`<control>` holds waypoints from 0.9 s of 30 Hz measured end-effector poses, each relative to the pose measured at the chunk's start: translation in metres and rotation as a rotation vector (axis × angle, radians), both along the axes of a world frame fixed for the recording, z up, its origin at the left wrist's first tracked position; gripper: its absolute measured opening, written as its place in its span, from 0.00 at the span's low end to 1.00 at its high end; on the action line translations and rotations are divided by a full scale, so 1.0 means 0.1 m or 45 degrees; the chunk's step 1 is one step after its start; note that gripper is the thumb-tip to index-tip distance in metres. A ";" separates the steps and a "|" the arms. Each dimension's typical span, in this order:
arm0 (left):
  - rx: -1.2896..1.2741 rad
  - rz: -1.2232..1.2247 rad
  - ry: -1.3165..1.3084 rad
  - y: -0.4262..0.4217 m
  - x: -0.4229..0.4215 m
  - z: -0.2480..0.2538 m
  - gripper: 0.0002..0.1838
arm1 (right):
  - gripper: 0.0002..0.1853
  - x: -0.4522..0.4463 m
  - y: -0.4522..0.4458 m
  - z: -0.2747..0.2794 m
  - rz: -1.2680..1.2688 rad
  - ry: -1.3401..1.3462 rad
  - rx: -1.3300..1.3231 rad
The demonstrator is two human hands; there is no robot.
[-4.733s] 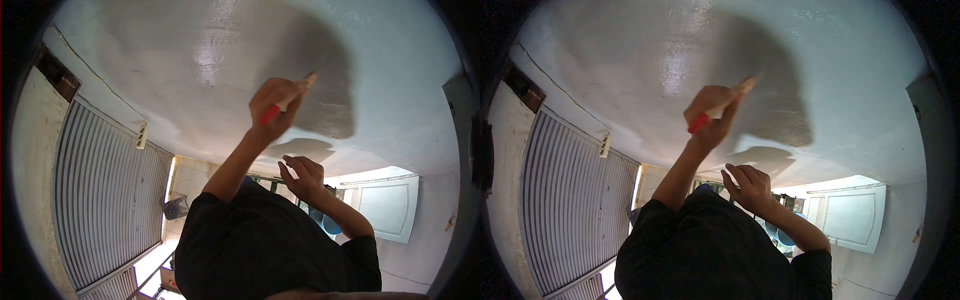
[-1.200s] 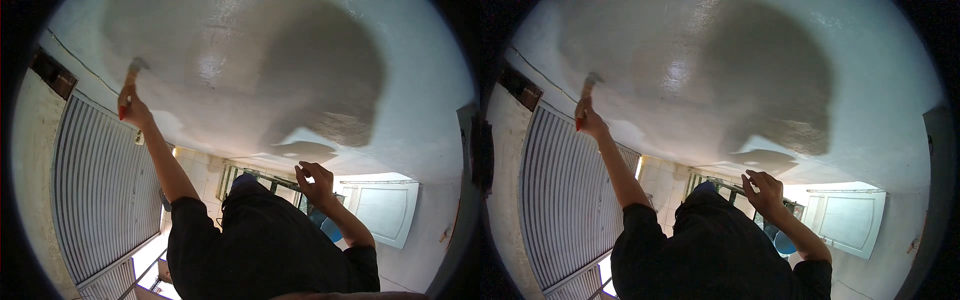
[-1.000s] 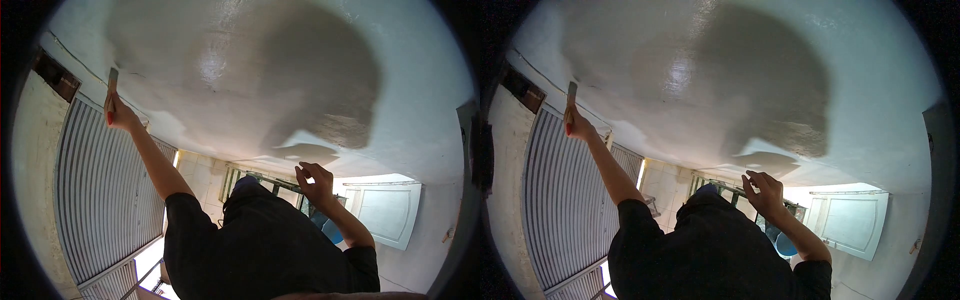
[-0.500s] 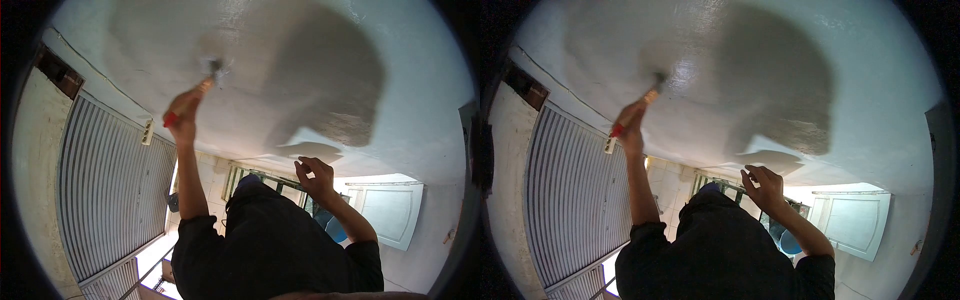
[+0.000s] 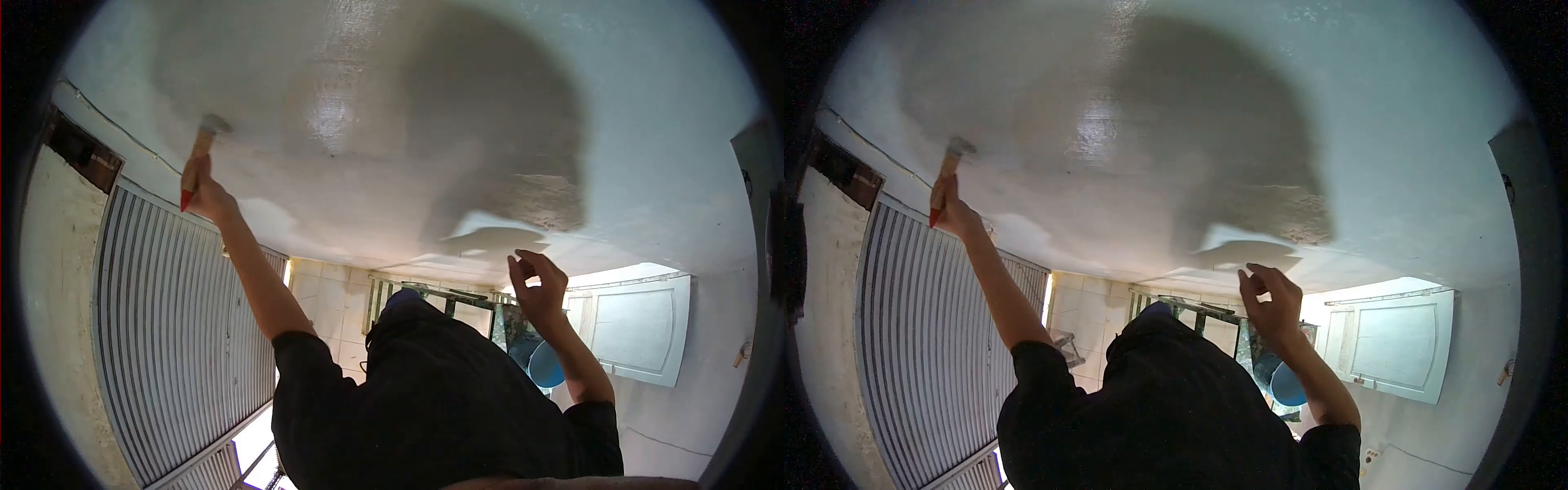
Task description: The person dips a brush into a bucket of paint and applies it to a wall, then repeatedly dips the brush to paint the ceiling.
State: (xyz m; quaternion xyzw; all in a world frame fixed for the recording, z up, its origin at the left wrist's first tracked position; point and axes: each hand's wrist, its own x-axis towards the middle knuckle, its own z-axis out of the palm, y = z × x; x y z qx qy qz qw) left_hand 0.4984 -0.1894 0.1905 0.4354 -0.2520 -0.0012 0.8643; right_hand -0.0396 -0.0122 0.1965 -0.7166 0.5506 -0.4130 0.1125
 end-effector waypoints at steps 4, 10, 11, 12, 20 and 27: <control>0.048 0.274 0.005 -0.04 0.50 0.07 0.10 | 0.10 -0.17 0.00 0.03 -0.103 -0.035 -0.021; 0.374 0.301 -0.261 0.01 0.09 0.01 0.13 | 0.09 -0.35 0.00 0.12 -0.242 -0.023 -0.082; 0.319 0.239 -0.323 0.06 -0.06 0.03 0.13 | 0.09 -0.38 -0.01 0.11 -0.253 -0.036 -0.072; 0.264 0.179 -0.383 0.10 -0.26 0.06 0.12 | 0.09 -0.39 -0.02 0.12 -0.261 -0.056 -0.055; 0.311 -0.433 -0.580 0.71 -1.66 -0.16 0.07 | 0.09 -0.13 -0.22 0.14 -0.087 -0.051 -0.013; 0.123 -0.418 -0.182 0.38 -1.52 -0.34 0.05 | 0.09 -0.04 -0.11 0.21 -0.066 0.005 -0.055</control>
